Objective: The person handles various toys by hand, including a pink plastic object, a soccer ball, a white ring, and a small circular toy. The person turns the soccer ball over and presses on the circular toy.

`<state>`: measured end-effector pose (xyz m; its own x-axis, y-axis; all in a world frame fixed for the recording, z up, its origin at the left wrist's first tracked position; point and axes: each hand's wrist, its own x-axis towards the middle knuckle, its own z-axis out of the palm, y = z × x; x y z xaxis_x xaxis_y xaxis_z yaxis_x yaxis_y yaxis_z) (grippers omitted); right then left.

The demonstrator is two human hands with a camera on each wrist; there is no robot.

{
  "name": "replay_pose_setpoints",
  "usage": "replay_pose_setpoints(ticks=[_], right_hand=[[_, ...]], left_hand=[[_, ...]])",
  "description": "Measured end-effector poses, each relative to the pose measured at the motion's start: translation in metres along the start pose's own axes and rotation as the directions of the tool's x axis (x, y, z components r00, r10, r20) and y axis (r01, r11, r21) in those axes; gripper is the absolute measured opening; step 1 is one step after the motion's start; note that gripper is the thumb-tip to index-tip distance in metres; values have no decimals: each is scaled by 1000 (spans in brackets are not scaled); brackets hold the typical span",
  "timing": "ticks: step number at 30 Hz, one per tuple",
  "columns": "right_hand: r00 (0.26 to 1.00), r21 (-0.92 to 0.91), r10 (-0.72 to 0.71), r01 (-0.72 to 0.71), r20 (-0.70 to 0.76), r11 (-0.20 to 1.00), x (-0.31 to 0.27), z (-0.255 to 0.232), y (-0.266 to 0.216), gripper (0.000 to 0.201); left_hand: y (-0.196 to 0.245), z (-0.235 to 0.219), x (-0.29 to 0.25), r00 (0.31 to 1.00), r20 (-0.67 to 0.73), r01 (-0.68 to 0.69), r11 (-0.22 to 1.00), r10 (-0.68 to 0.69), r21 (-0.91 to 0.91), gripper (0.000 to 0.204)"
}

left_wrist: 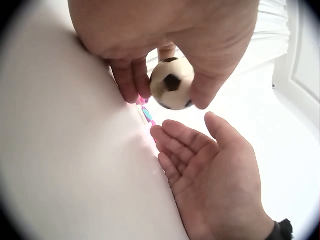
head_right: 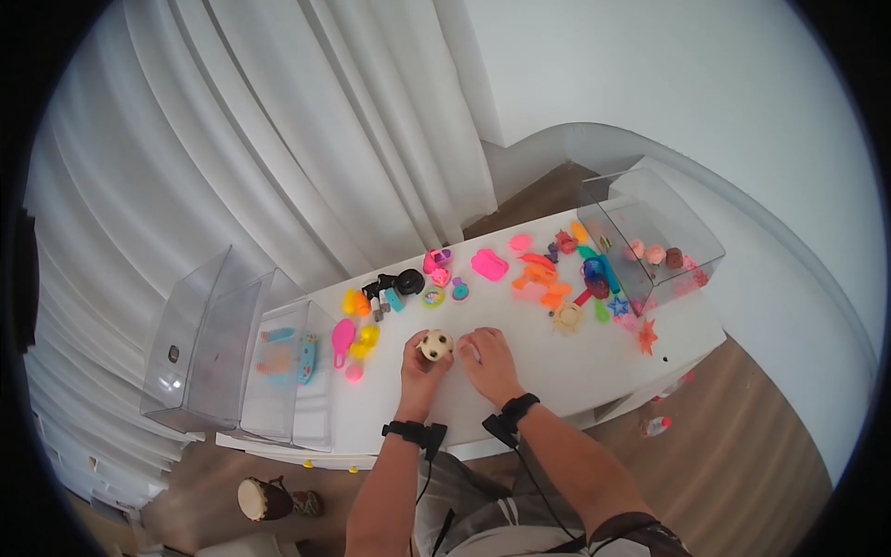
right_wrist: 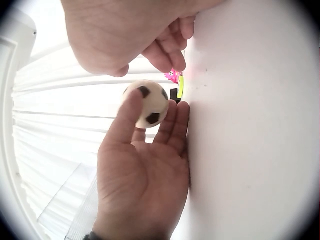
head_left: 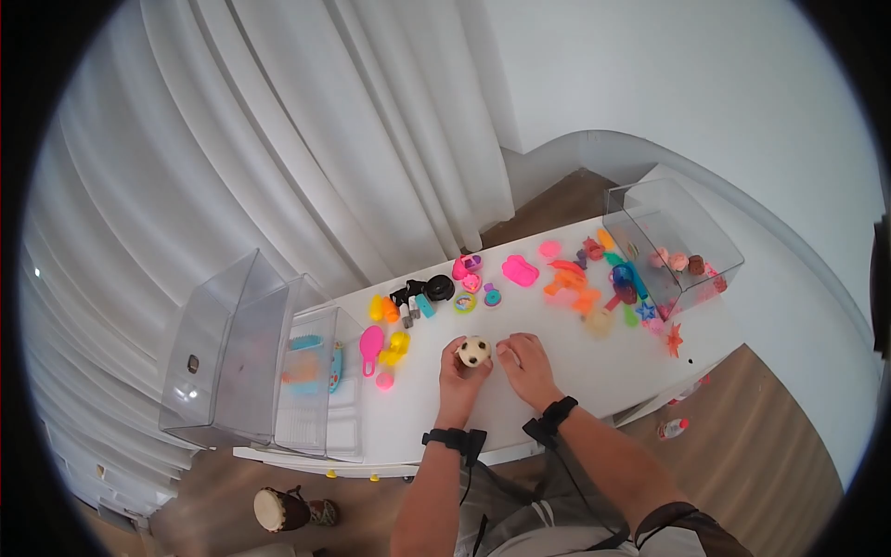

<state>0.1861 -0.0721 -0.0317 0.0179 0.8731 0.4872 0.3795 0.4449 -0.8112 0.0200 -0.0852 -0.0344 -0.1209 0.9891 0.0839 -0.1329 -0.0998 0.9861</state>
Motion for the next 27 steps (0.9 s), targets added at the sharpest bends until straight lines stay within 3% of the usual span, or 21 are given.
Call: replay_pose_setpoints(ticks=[1,5,9,11,12,14,16,21,23,24,26,27], right_hand=[[1000,-9,3,-3,16,1000,0,-1,-1,19],[1000,-41,-3,4,28,999,-1,1,-1,22],[999,-89,0,5,53,996,10,11,-4,29],[972,42,161,-171,172,984,24,18,-8,34],[973,41,139,-149,186,988,29,25,-2,34],[972,36,183,-190,145,981,32,39,16,44],[984,73,125,-135,124,988,30,37,24,39],[997,97,64,-67,42,993,24,28,18,37],[995,129,98,-99,13,987,21,26,13,40],[994,126,105,-105,12,986,20,24,13,40],[985,172,166,-173,53,970,16,17,12,54],[984,171,174,-179,45,969,15,16,10,54]], left_hand=[[-2,0,-1,996,24,-86,993,84,80,68],[-3,-1,0,990,42,-140,972,134,190,70],[-2,9,-2,985,-77,-140,974,155,176,65],[-6,13,-1,970,-157,-156,971,185,179,64],[-8,12,0,965,-195,-129,964,176,232,63],[-14,10,3,950,-258,-101,955,176,279,63],[-18,5,4,941,-220,-159,908,259,388,64],[-31,2,6,916,-248,-213,907,315,364,65],[-25,4,5,893,-206,-241,810,401,535,63],[-21,4,5,896,-203,-237,812,395,533,63],[-14,6,3,938,-255,-165,948,236,271,56],[-9,7,2,941,-246,-163,949,232,272,56]])
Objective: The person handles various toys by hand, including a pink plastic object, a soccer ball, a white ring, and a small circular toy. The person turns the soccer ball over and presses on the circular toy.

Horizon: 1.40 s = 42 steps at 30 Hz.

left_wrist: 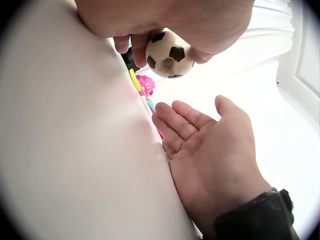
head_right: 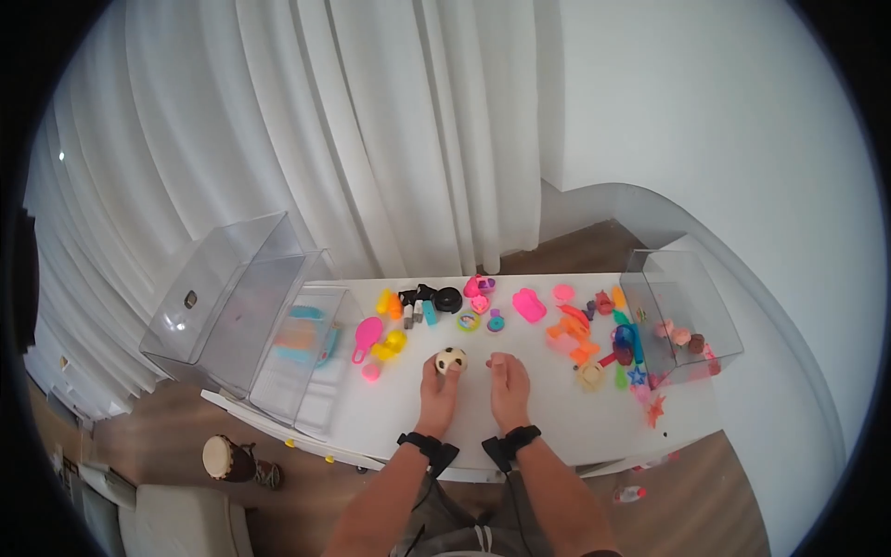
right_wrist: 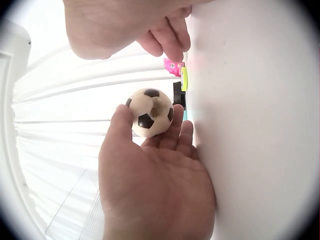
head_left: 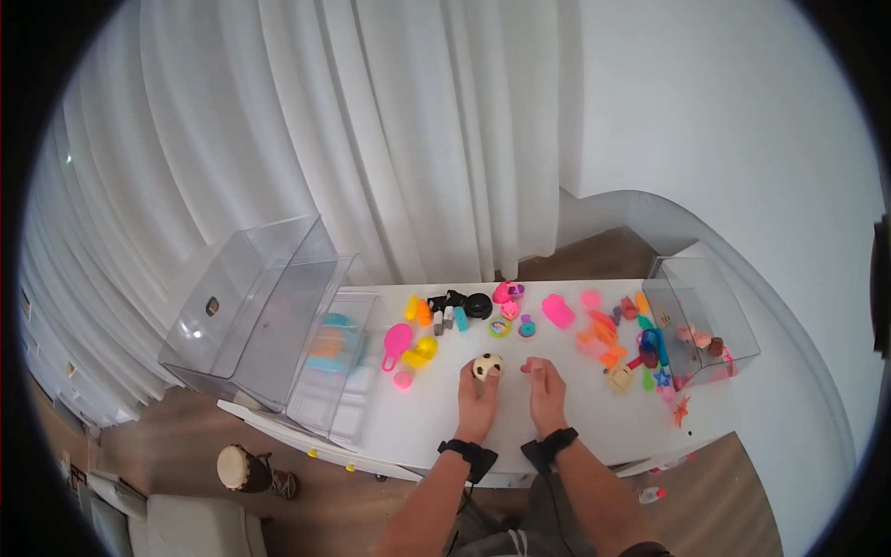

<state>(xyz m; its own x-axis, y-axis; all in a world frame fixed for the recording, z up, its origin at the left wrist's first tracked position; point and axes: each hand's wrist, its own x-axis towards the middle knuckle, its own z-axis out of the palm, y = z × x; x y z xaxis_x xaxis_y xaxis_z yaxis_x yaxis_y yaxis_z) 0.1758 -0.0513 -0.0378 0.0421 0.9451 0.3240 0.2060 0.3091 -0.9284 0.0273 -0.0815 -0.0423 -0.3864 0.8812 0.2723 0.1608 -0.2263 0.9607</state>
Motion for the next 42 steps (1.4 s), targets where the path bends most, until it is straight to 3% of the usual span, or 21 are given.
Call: replay_pose_setpoints(ticks=[3,6,8,9,11,12,14,15,17,18,20,21,23,27,30,32,36,38,39,41,42], right_hand=[[993,142,103,-95,-48,985,-5,-1,-10,53],[998,59,1,3,-64,998,-2,4,2,55],[997,66,-74,74,-8,995,-1,5,2,55],[997,69,-72,72,-6,995,-1,5,2,55],[976,-228,-198,213,88,950,-2,5,-5,57],[976,-227,-197,213,90,951,-4,3,-8,57],[899,-424,-301,419,319,803,-5,1,-13,62],[896,-423,-305,424,321,801,-5,1,-12,62],[966,-364,-192,243,173,899,-4,4,-9,51],[964,-362,-196,250,179,898,-3,3,-7,51],[996,115,30,-21,-83,993,-2,1,-8,44],[997,113,30,-22,-75,993,-3,1,-8,44],[994,-69,-89,84,-66,994,-6,2,-6,47],[990,-69,-140,142,32,987,-3,-2,3,50],[991,-125,-131,131,11,983,-3,0,5,50],[960,-194,-265,277,86,941,-4,0,-1,50],[932,-303,-273,338,237,891,-4,-1,-8,44],[987,-245,-160,155,2,957,-6,2,-2,44],[987,-245,-159,156,4,957,-5,2,2,44],[961,173,57,-10,-269,985,0,2,-3,47],[964,119,8,24,-266,993,-1,0,-5,49]], left_hand=[[1,0,-2,997,-2,75,988,-76,-131,50],[-12,-1,0,996,52,72,995,-68,-64,54],[-11,-5,-2,980,172,-147,939,97,311,60],[-11,-5,-1,981,170,-145,938,95,314,60],[-17,-6,3,988,155,-18,985,-9,169,62],[-19,-7,3,988,153,-16,985,-10,171,62],[-22,-9,6,980,191,30,987,-61,157,61],[-23,-9,7,981,187,28,987,-58,156,61],[-27,-11,7,980,191,22,991,-48,134,57],[-29,-12,7,982,184,22,991,-46,132,57],[-26,-10,4,985,171,-4,989,-22,150,71],[-25,-9,2,986,165,0,989,-25,148,71],[-4,-7,-3,986,145,-115,965,82,235,91],[-8,-7,2,989,141,-57,982,32,180,90],[-8,-9,7,962,271,-57,956,-24,288,80],[-4,-7,5,958,284,-118,938,21,326,74],[-19,-4,7,943,321,-213,906,92,367,82],[-11,-5,2,956,272,-207,911,111,357,93],[-7,-5,0,956,271,-206,911,110,358,93],[7,-6,-1,973,229,-106,933,26,345,102],[8,-6,-2,973,228,-106,932,26,346,102]])
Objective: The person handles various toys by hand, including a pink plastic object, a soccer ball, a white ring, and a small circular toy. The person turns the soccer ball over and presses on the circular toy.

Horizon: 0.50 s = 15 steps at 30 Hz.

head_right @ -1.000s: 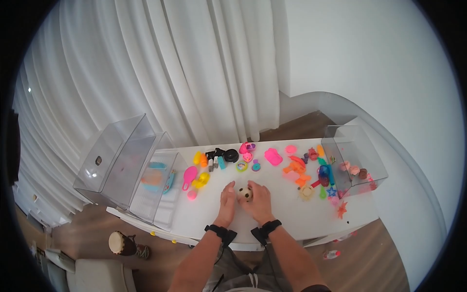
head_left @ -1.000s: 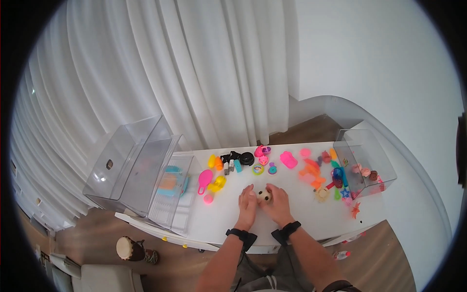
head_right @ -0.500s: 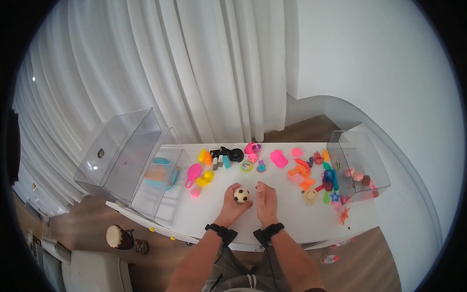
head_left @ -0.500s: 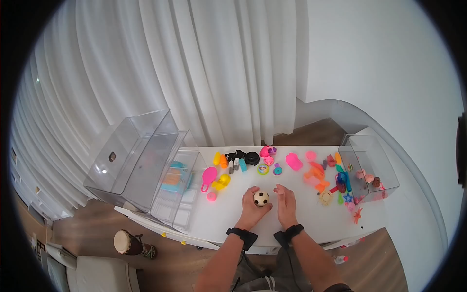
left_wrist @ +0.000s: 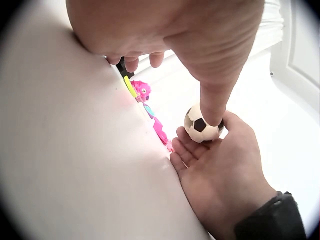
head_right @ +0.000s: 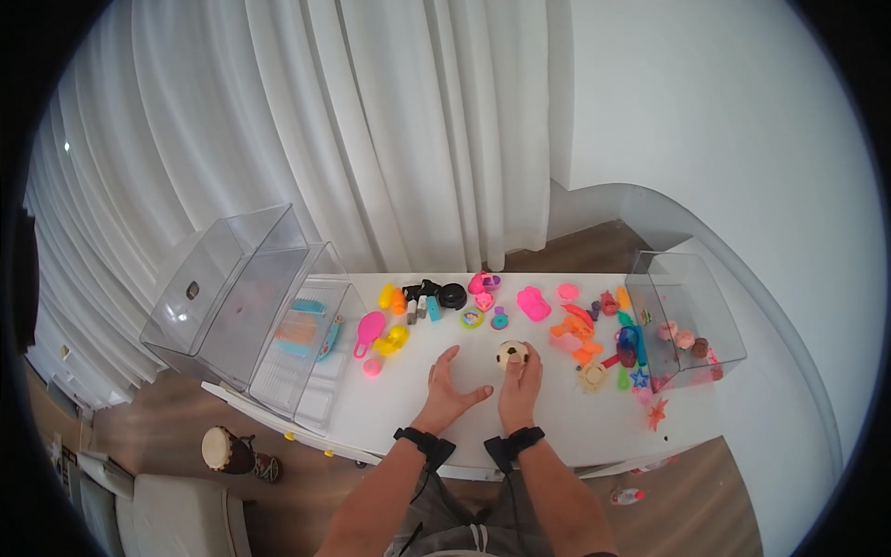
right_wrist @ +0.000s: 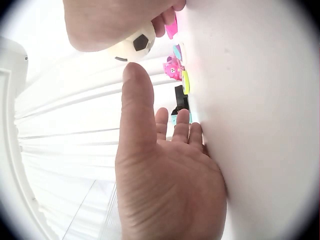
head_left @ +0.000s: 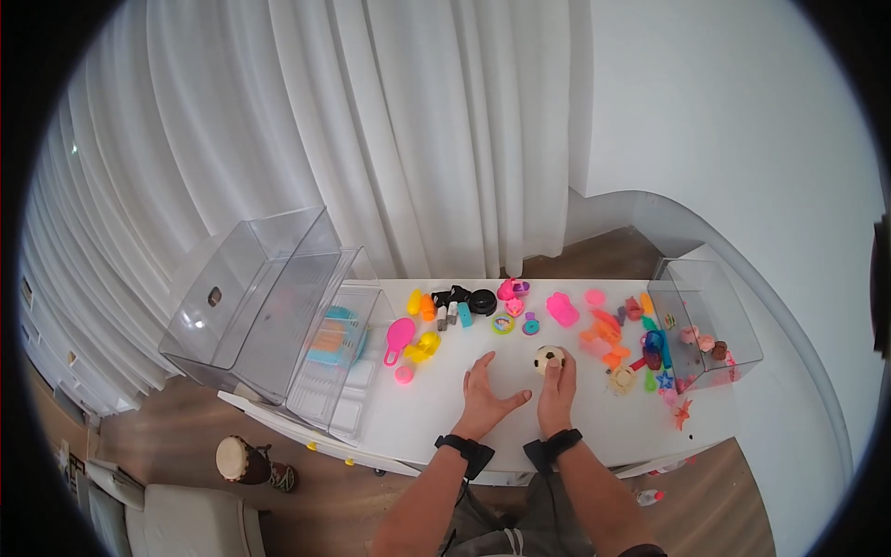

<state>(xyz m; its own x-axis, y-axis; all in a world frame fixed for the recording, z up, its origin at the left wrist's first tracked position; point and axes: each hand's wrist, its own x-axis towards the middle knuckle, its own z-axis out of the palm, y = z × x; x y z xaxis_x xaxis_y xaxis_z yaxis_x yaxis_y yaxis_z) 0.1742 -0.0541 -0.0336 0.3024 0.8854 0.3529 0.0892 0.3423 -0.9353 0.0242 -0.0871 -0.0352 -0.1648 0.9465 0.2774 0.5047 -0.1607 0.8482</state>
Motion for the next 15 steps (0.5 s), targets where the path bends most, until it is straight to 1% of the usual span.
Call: replay_pose_setpoints(ticks=[1,3,5,6,7,8,9,10,12,13,14,15], right_hand=[[1000,0,1,-1,0,1000,0,-2,0,49],[975,-108,-124,146,185,983,-1,-6,0,49],[979,-126,-130,150,155,981,-1,-4,4,47],[982,-143,-137,155,128,978,-1,-3,6,46],[982,-142,-137,155,128,978,-2,-3,6,46],[966,-194,-167,205,197,959,-2,-2,5,45],[944,-240,-192,258,268,936,-2,-2,5,45],[944,-240,-192,258,267,936,-2,-3,4,45],[852,-387,-210,421,480,820,-2,-6,3,43],[852,-387,-211,421,480,821,-3,-5,4,43],[922,-369,-190,315,338,874,-4,-3,6,43],[970,-332,-154,211,190,919,-4,-1,7,43]], left_hand=[[-1,1,-1,1000,-22,0,1000,0,-12,100],[-4,3,-1,999,-40,0,1000,-1,-22,98],[-11,6,3,999,-27,19,999,-20,-36,89],[-15,8,4,999,-27,18,999,-19,-35,89],[-17,8,5,1000,-3,-16,1000,16,-3,85],[-17,8,6,999,21,-51,998,50,28,81],[-21,10,6,998,21,-51,998,51,29,81],[-27,12,7,997,12,-77,996,77,40,81],[-30,14,6,995,4,-104,993,104,53,82],[-28,13,5,994,0,-109,992,109,65,86],[-26,12,5,993,-5,-114,991,114,77,91],[-25,11,4,993,-6,-114,990,115,78,91]])
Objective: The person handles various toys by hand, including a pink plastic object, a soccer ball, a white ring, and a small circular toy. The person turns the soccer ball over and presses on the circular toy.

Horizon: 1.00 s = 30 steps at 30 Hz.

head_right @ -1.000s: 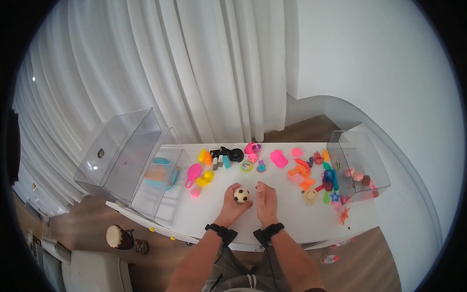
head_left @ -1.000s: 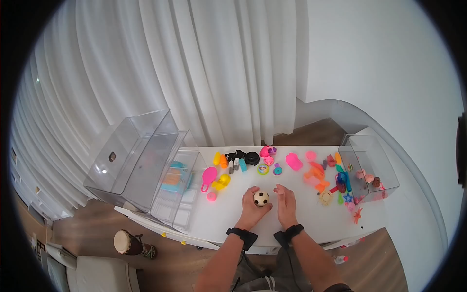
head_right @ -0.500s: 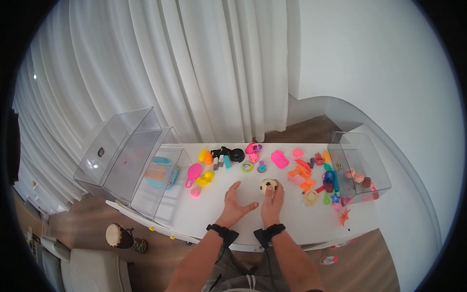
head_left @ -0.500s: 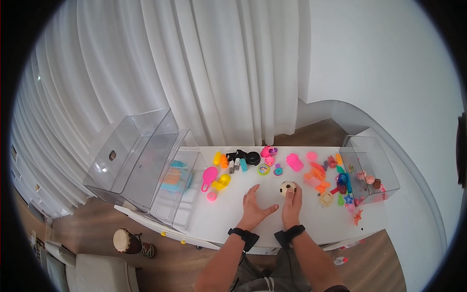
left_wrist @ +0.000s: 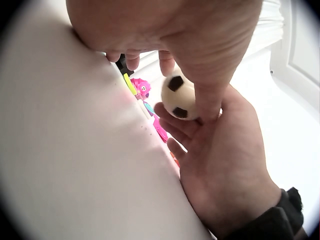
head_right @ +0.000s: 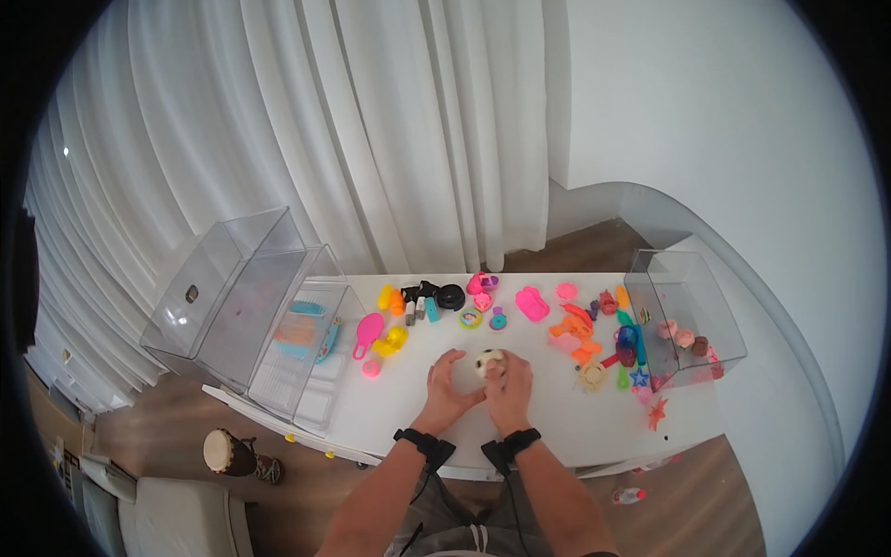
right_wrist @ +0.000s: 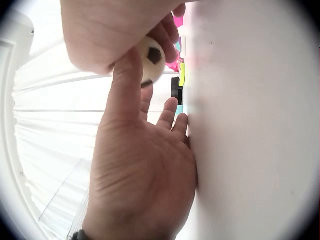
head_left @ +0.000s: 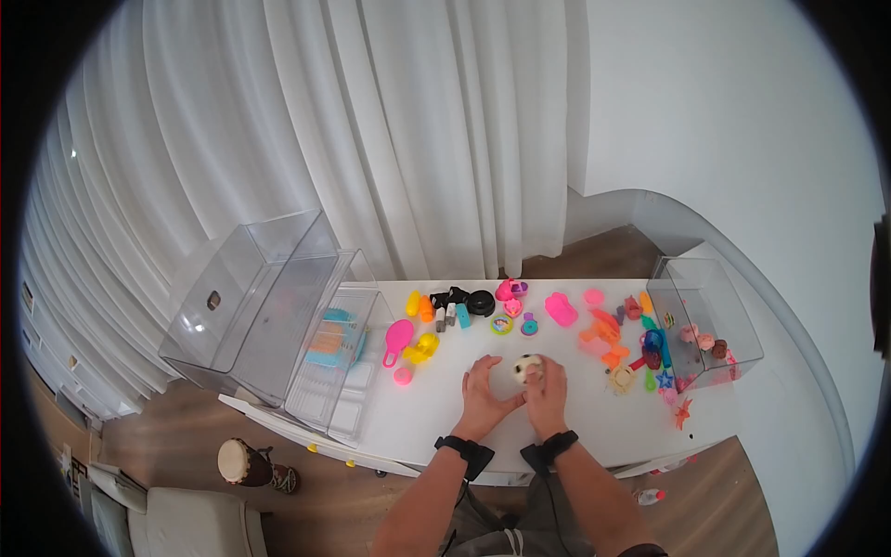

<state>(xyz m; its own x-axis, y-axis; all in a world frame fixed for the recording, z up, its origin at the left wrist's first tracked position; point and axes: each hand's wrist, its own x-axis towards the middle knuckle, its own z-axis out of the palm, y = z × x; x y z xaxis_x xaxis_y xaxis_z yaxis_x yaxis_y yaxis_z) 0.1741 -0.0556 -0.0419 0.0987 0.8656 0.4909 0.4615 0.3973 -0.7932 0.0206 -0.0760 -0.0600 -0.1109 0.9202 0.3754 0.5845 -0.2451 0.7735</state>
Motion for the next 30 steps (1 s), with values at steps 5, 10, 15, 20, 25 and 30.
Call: replay_pose_setpoints(ticks=[5,10,15,20,25,30], right_hand=[[984,304,158,-125,-86,944,5,-3,-2,46],[998,218,50,-42,-30,975,4,-6,-6,44],[976,-45,-161,169,149,985,3,-5,-10,33],[994,9,-38,38,103,999,2,-2,-6,29],[988,192,151,-145,-20,971,3,0,-2,28],[993,128,32,-47,114,991,3,-2,6,33]], left_hand=[[20,-8,-2,992,-11,123,991,-124,-46,105],[8,-4,1,993,22,118,992,-117,-52,86],[0,2,0,1000,-1,27,999,-27,30,69],[4,1,-2,998,-59,-23,999,21,-41,78],[2,-1,-2,1000,-7,27,999,-27,-29,79],[1,0,-1,997,47,60,997,-62,52,60]])
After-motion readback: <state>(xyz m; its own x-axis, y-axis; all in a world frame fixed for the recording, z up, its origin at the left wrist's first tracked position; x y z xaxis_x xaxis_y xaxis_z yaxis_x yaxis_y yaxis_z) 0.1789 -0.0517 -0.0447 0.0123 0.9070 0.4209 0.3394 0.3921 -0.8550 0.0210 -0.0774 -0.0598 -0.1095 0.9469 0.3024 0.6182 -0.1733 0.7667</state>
